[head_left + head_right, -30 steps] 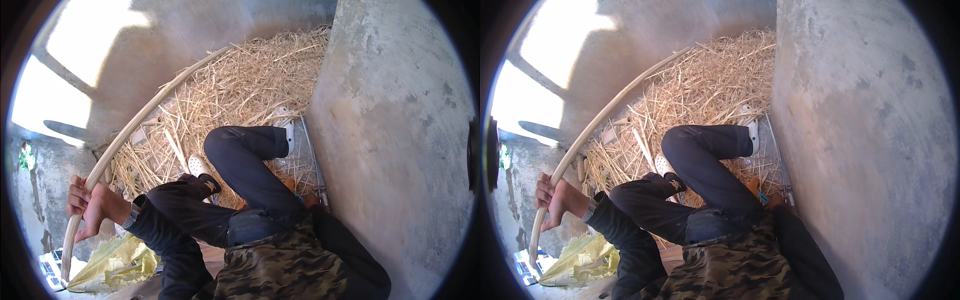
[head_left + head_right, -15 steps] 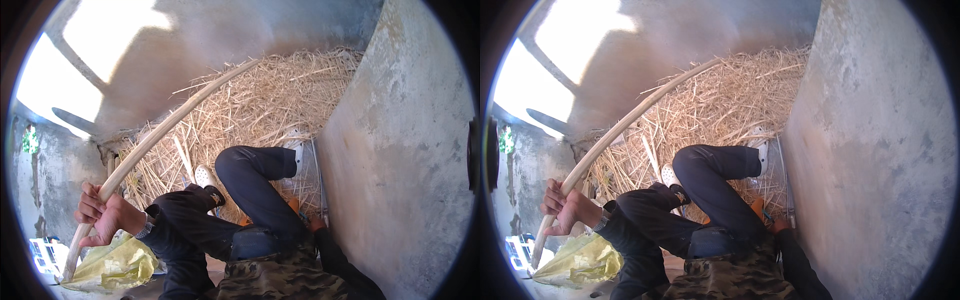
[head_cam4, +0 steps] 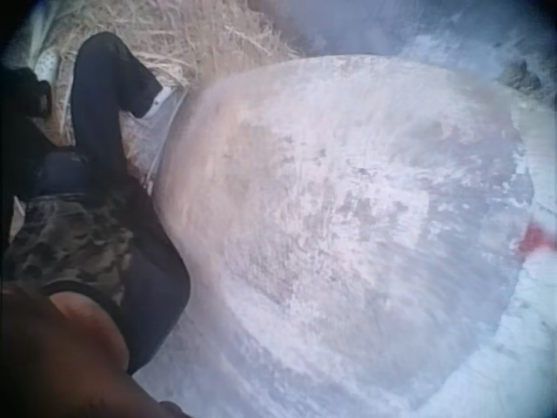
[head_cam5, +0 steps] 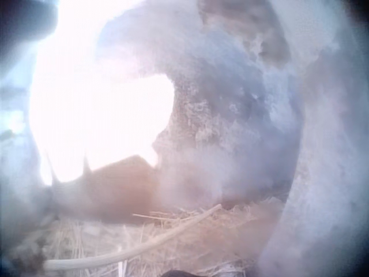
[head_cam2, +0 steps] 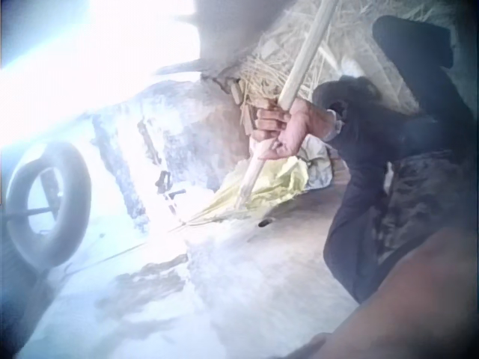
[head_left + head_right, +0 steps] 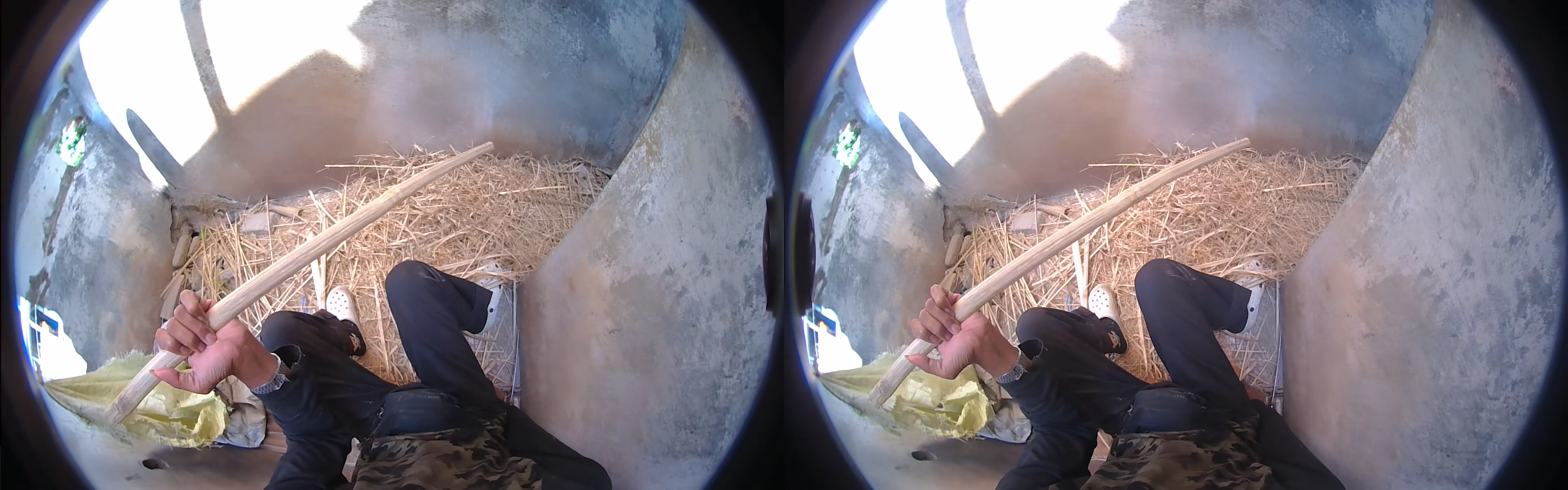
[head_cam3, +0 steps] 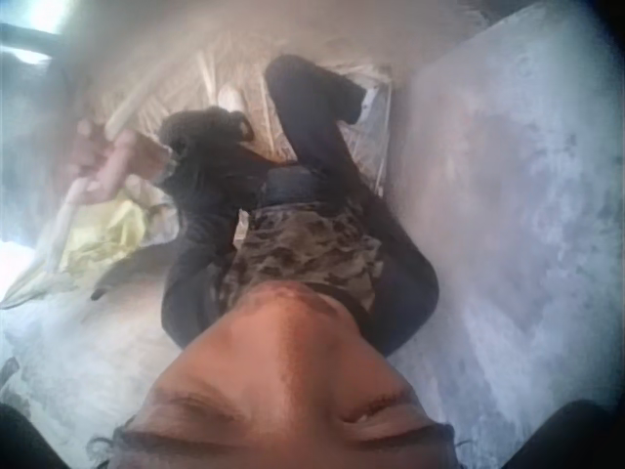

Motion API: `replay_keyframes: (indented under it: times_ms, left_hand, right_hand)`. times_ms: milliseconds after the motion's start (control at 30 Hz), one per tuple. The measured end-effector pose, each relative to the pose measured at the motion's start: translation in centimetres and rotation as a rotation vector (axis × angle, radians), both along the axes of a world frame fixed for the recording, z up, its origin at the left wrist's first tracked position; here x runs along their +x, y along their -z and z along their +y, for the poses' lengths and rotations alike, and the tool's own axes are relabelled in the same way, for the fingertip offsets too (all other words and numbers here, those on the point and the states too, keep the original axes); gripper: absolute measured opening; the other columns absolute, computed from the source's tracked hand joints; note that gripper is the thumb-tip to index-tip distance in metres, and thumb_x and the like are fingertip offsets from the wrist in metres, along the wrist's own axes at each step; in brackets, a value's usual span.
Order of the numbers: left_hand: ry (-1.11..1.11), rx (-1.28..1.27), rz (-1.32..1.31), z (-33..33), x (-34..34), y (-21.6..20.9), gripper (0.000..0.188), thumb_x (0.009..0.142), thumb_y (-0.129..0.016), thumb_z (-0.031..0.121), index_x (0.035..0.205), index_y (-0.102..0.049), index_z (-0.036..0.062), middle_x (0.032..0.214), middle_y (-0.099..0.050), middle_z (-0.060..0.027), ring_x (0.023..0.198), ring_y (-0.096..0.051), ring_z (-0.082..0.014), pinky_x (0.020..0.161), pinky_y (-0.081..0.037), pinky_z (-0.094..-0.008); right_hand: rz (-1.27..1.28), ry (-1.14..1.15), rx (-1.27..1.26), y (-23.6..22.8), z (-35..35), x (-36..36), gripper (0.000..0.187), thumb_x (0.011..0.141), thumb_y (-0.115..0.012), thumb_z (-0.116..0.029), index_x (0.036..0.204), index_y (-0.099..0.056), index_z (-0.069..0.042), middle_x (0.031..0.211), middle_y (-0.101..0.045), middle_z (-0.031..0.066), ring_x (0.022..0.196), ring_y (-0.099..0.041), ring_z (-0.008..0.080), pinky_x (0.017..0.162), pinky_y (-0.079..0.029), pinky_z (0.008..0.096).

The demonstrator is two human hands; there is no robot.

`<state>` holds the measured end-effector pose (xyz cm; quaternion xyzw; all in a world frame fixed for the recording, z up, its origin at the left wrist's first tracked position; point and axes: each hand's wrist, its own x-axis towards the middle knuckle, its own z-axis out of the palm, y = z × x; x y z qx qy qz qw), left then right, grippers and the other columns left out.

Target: The person sits cross-legged on a straw-covered floor and uses a knife to shave the surface of a long bamboo stick. They rotate the stick and scrape it repeatedly to smooth the surface, then switch to a blue utility knife to continue the shaving process.

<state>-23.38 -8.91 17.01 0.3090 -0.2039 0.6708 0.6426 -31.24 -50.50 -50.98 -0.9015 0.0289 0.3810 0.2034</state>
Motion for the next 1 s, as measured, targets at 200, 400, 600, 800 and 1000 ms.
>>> replay_keyframes:
  times_ms: [200,400,600,800,1000]
  left_hand:
    - [0.078,-0.027,-0.088,0.9,-1.4,1.4,0.047,0.088,-0.050,0.045,0.060,-0.026,0.0170,0.045,-0.019,0.0034,0.040,-0.018,-0.0100,0.053,-0.024,-0.0263]
    - [0.005,-0.007,-0.080,2.3,-2.7,1.4,0.044,0.091,-0.048,0.040,0.060,-0.027,0.0167,0.046,-0.020,0.0034,0.040,-0.017,-0.0102,0.054,-0.025,-0.0265]
    - [0.016,-0.111,-0.128,2.2,-2.3,2.0,0.042,0.093,-0.044,0.039,0.061,-0.028,0.0162,0.046,-0.020,0.0033,0.040,-0.017,-0.0098,0.053,-0.024,-0.0263]
    - [0.041,-0.163,-0.114,1.8,-4.3,2.9,0.042,0.093,-0.045,0.037,0.061,-0.028,0.0165,0.046,-0.021,0.0033,0.041,-0.018,-0.0096,0.053,-0.023,-0.0259]
    - [0.019,-0.151,-0.051,1.2,-6.4,5.8,0.044,0.097,-0.042,0.038,0.060,-0.029,0.0163,0.046,-0.023,0.0029,0.041,-0.018,-0.0095,0.051,-0.022,-0.0256]
  right_hand:
    - [0.068,-0.115,-0.110,-7.1,-1.9,3.0,0.040,0.082,-0.057,-0.038,0.109,-0.065,-0.010,0.113,-0.063,0.0196,0.104,-0.061,0.0348,0.086,-0.048,0.0508]
    - [0.064,-0.270,-0.301,-24.9,-1.3,7.4,0.042,0.080,-0.060,-0.040,0.105,-0.066,-0.007,0.111,-0.064,0.0183,0.101,-0.063,0.0344,0.085,-0.049,0.0487]
    - [-0.326,0.363,0.760,-37.1,-0.2,14.9,0.018,0.085,-0.060,-0.022,0.087,-0.058,-0.004,0.069,-0.057,0.0071,0.055,-0.055,0.0183,0.054,-0.047,0.0344]
    - [-0.168,0.732,1.740,-55.0,15.5,22.1,0.022,0.090,-0.062,-0.026,0.087,-0.051,-0.007,0.060,-0.039,-0.0039,0.044,-0.039,0.0070,0.041,-0.034,0.0247]
    - [-0.391,0.822,1.777,-55.1,21.6,29.6,0.022,0.086,-0.069,-0.017,0.088,-0.048,-0.009,0.061,-0.039,-0.0053,0.046,-0.041,0.0057,0.041,-0.034,0.0242]
